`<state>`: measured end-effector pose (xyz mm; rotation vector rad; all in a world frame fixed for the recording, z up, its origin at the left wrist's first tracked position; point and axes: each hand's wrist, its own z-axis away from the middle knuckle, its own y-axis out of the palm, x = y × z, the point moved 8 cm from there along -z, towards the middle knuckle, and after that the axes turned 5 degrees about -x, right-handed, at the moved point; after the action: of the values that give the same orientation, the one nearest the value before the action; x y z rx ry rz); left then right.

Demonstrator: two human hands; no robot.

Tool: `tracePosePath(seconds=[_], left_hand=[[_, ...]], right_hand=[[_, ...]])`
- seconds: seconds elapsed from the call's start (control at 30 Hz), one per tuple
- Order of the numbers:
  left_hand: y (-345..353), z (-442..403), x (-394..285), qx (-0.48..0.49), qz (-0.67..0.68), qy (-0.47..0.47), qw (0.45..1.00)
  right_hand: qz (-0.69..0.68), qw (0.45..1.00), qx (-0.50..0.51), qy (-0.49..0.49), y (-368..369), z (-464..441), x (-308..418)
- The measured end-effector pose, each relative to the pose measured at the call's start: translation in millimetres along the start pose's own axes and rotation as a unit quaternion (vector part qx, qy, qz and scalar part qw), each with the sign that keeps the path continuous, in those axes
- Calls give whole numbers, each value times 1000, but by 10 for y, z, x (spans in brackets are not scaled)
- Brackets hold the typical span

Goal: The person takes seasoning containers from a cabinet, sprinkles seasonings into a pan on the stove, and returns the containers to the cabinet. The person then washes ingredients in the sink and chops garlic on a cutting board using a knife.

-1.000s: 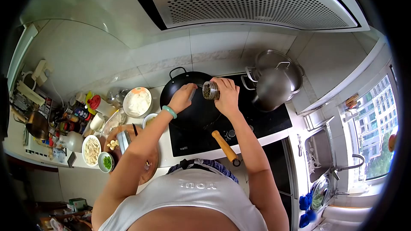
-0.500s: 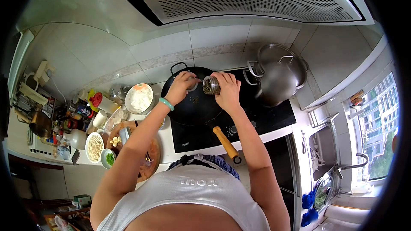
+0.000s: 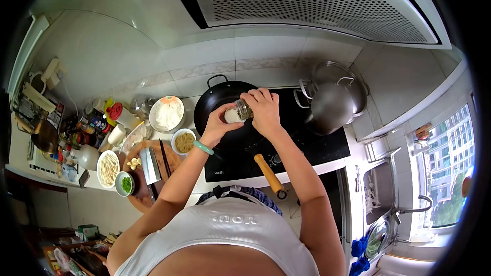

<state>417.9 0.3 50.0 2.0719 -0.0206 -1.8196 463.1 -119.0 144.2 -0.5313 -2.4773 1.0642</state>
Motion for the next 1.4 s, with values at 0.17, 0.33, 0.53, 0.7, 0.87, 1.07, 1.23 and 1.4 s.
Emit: tracePosePath(seconds=[0.17, 0.33, 0.53, 0.7, 0.87, 1.07, 1.23, 1.4], left_hand=[[128, 113, -542, -27, -22, 69, 997], [100, 26, -374, -31, -30, 56, 998], [110, 19, -377, -23, -51, 71, 996], [92, -11, -319, -2, -60, 46, 997], [38, -63, -245, 31, -35, 45, 998], [-54, -181, -445, 29, -350, 150, 924], [59, -335, -310, 129, -576, 257, 765], [-200, -458, -234, -10, -478, 124, 870]], right_hand=[[72, 995, -18, -65, -427, -240, 351], [69, 995, -1, -75, -283, -216, 253], [17, 1000, 7, -23, -254, -195, 113], [-91, 987, 28, 128, -56, -47, -208], [-197, 958, 42, 206, 148, 137, -463], [-323, 907, 44, 267, 233, 306, -652], [-341, 899, 33, 274, 154, 420, -738], [-354, 893, 39, 276, 119, 545, -780]])
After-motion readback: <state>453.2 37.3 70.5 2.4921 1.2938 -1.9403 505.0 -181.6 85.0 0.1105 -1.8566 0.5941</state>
